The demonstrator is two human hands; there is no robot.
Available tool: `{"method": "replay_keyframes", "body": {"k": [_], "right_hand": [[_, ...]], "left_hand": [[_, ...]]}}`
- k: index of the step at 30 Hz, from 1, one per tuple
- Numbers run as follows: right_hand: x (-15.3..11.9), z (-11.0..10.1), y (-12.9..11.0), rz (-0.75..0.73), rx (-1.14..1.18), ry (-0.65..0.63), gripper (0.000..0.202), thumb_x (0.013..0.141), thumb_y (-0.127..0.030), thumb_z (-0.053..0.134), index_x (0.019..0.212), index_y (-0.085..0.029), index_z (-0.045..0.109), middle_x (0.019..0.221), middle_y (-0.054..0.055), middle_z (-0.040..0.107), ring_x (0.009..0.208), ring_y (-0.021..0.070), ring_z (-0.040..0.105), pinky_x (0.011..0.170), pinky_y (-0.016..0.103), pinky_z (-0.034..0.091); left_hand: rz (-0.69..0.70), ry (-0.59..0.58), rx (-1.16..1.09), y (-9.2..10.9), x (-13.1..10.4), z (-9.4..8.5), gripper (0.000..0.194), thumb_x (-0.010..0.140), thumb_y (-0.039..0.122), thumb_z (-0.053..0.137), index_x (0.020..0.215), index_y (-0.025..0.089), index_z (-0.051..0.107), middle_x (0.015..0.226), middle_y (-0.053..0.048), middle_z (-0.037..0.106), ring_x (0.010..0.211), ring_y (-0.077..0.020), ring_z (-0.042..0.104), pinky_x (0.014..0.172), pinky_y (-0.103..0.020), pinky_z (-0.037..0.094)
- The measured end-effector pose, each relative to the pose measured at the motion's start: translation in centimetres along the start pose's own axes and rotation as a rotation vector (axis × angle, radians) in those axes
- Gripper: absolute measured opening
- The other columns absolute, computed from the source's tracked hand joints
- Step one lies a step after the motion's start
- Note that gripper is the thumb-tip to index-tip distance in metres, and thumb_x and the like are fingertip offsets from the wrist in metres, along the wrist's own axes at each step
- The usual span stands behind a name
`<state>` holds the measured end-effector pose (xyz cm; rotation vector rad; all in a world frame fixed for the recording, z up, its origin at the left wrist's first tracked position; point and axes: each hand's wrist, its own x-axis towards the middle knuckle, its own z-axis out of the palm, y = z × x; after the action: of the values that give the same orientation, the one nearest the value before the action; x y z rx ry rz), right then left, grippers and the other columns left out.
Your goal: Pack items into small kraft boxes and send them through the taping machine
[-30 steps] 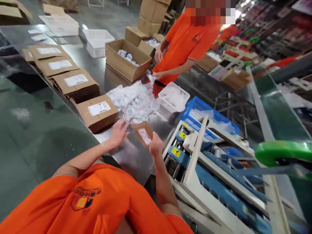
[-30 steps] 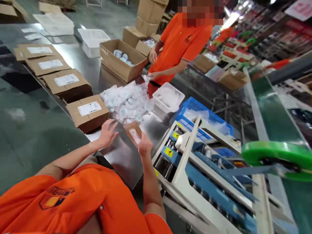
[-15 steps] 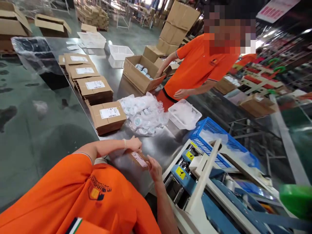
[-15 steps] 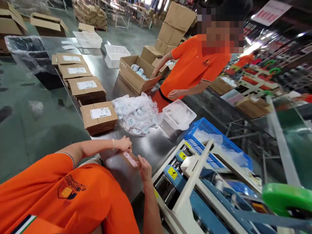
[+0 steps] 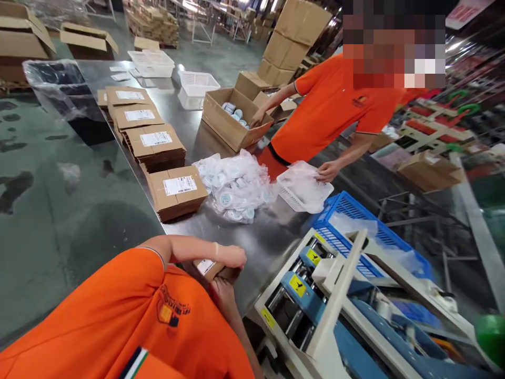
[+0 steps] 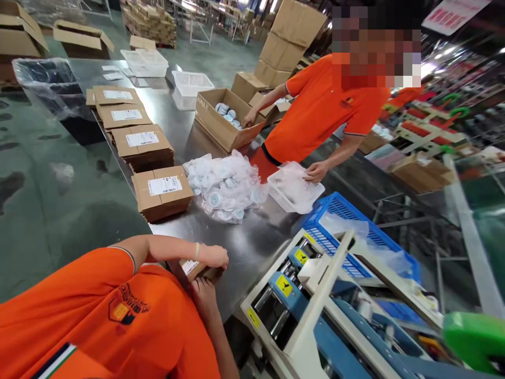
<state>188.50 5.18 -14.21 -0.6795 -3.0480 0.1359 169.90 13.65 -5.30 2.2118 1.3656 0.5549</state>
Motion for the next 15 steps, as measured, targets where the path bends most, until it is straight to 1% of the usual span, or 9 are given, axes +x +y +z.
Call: {"method": "replay_keyframes", "body": {"k": [1, 2, 3, 6, 8, 9, 11, 13, 15], "right_hand": [[0.8, -0.9, -0.5, 0.071, 0.023, -0.094, 0.023, 0.102, -0.016, 0.060, 0.097, -0.023, 0.082, 0.094, 0.009, 0.083, 0.091, 0.0255, 0.078, 0.083, 0.032, 0.057], [1.6, -2.1, -0.9, 0.147, 0.048, -0.165, 0.023, 0.104, -0.017, 0.060, 0.097, -0.023, 0.081, 0.095, 0.008, 0.084, 0.090, 0.0239, 0.078, 0.081, 0.030, 0.053], [2.5, -3.4, -1.0, 0.217, 0.077, -0.216, 0.022, 0.105, -0.018, 0.059, 0.099, -0.022, 0.080, 0.098, 0.007, 0.084, 0.090, 0.0223, 0.077, 0.079, 0.028, 0.049], [5.2, -6.6, -1.3, 0.395, 0.162, -0.327, 0.024, 0.105, -0.017, 0.058, 0.098, -0.022, 0.081, 0.096, 0.006, 0.085, 0.087, 0.0200, 0.076, 0.071, 0.027, 0.040], [7.2, -7.3, -2.1, 0.485, 0.184, -0.362, 0.025, 0.101, -0.015, 0.060, 0.095, -0.022, 0.083, 0.090, 0.008, 0.084, 0.082, 0.0221, 0.076, 0.067, 0.029, 0.037], [8.2, -7.1, -2.7, 0.515, 0.177, -0.354, 0.025, 0.100, -0.016, 0.061, 0.095, -0.022, 0.084, 0.090, 0.010, 0.085, 0.080, 0.0240, 0.076, 0.065, 0.031, 0.038], [9.6, -5.8, -4.1, 0.531, 0.118, -0.288, 0.027, 0.100, -0.016, 0.060, 0.099, -0.021, 0.086, 0.094, 0.015, 0.085, 0.080, 0.0279, 0.077, 0.063, 0.034, 0.042], [10.0, -4.0, -4.9, 0.482, 0.011, -0.169, 0.033, 0.100, -0.012, 0.055, 0.105, -0.020, 0.087, 0.099, 0.018, 0.086, 0.084, 0.0307, 0.079, 0.066, 0.036, 0.049], [9.6, -2.4, -4.3, 0.396, -0.072, -0.042, 0.040, 0.098, -0.007, 0.050, 0.110, -0.018, 0.086, 0.102, 0.020, 0.085, 0.090, 0.0323, 0.079, 0.075, 0.039, 0.056]], "left_hand": [[0.011, -0.047, 0.033, -0.3, 0.2, -0.2, 0.017, 0.088, 0.028, 0.093, 0.084, 0.018, 0.080, 0.088, -0.008, 0.077, 0.080, -0.0211, 0.070, 0.072, -0.030, 0.059], [0.015, -0.086, 0.070, -0.7, 0.2, -0.5, 0.017, 0.086, 0.021, 0.092, 0.077, 0.017, 0.079, 0.083, -0.009, 0.076, 0.076, -0.0213, 0.068, 0.067, -0.030, 0.056], [0.011, -0.106, 0.107, -1.2, 0.1, -0.8, 0.016, 0.088, 0.016, 0.087, 0.075, 0.015, 0.078, 0.083, -0.012, 0.076, 0.076, -0.0219, 0.067, 0.066, -0.031, 0.055], [-0.005, -0.076, 0.203, -2.4, -1.3, -1.3, 0.022, 0.096, 0.006, 0.067, 0.080, 0.012, 0.081, 0.106, -0.022, 0.077, 0.090, -0.0267, 0.069, 0.067, -0.034, 0.052], [0.038, -0.082, 0.258, -2.8, -2.7, -1.1, 0.025, 0.097, 0.007, 0.063, 0.081, 0.013, 0.082, 0.114, -0.023, 0.076, 0.098, -0.0296, 0.069, 0.066, -0.035, 0.050], [0.060, -0.092, 0.279, -3.0, -3.5, -1.0, 0.025, 0.096, 0.007, 0.064, 0.080, 0.014, 0.082, 0.113, -0.022, 0.077, 0.099, -0.0299, 0.069, 0.066, -0.035, 0.050], [0.065, -0.105, 0.282, -3.6, -5.0, -0.6, 0.024, 0.095, 0.007, 0.066, 0.078, 0.016, 0.081, 0.105, -0.020, 0.078, 0.092, -0.0283, 0.068, 0.066, -0.036, 0.050], [0.027, -0.094, 0.250, -4.5, -6.2, -0.5, 0.025, 0.095, 0.007, 0.065, 0.078, 0.017, 0.081, 0.098, -0.018, 0.079, 0.083, -0.0252, 0.067, 0.069, -0.036, 0.051], [-0.001, -0.075, 0.218, -5.5, -7.0, -0.5, 0.026, 0.096, 0.010, 0.066, 0.076, 0.018, 0.080, 0.092, -0.015, 0.080, 0.078, -0.0233, 0.066, 0.072, -0.036, 0.052]]}}
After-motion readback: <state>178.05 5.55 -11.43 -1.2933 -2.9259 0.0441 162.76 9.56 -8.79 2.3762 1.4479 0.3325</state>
